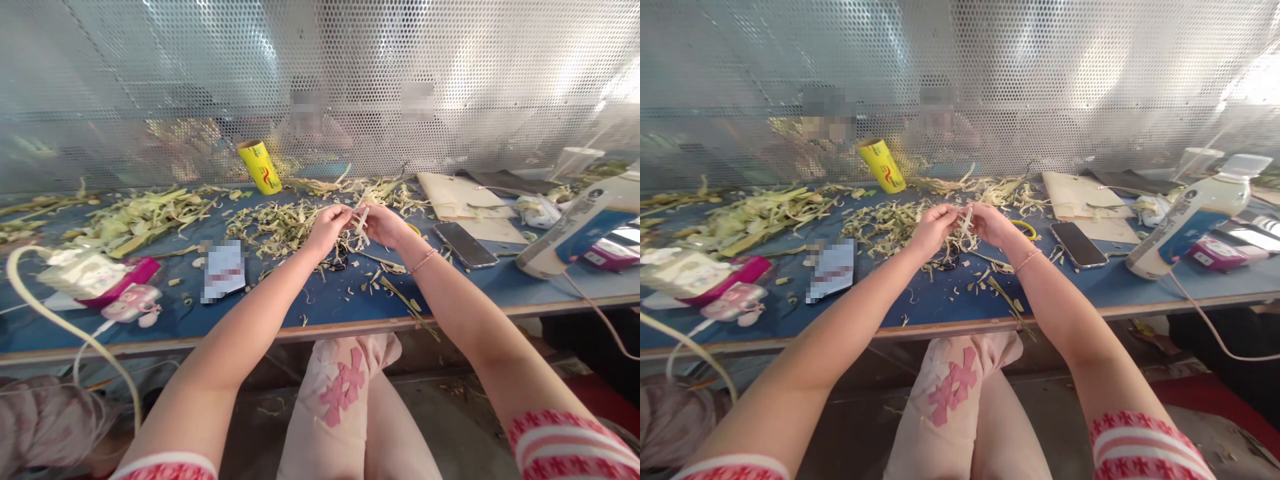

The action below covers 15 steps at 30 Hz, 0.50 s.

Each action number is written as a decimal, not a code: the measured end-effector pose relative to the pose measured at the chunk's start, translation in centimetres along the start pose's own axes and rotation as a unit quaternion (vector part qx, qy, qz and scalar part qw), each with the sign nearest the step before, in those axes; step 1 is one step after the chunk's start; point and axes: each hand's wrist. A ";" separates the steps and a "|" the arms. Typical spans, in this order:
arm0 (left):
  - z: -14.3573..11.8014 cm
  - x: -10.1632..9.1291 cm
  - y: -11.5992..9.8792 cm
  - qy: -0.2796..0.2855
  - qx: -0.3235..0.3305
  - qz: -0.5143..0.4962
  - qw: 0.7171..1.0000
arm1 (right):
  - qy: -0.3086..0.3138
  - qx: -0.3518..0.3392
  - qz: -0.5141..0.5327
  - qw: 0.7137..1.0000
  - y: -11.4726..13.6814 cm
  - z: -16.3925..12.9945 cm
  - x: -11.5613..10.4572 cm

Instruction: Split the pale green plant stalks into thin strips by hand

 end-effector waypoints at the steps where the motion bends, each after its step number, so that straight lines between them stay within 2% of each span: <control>1: 0.0 0.0 -0.1 0.000 0.002 0.003 1.000 | 0.005 0.001 0.002 1.000 0.0 0.0 0.0; 9: 0.2 0.0 0.3 -0.003 0.005 0.032 0.999 | 0.021 -0.001 -0.027 0.999 0.0 -0.2 0.2; 15: 0.3 0.0 0.2 -0.021 -0.009 0.007 1.000 | 0.028 -0.020 -0.061 0.998 0.0 -0.1 0.3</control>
Point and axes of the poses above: each hand's wrist, its own z-axis towards the middle knuckle, its own x-axis out of the palm, y = z × x, and after that the axes turned 1 degree about y, right-handed
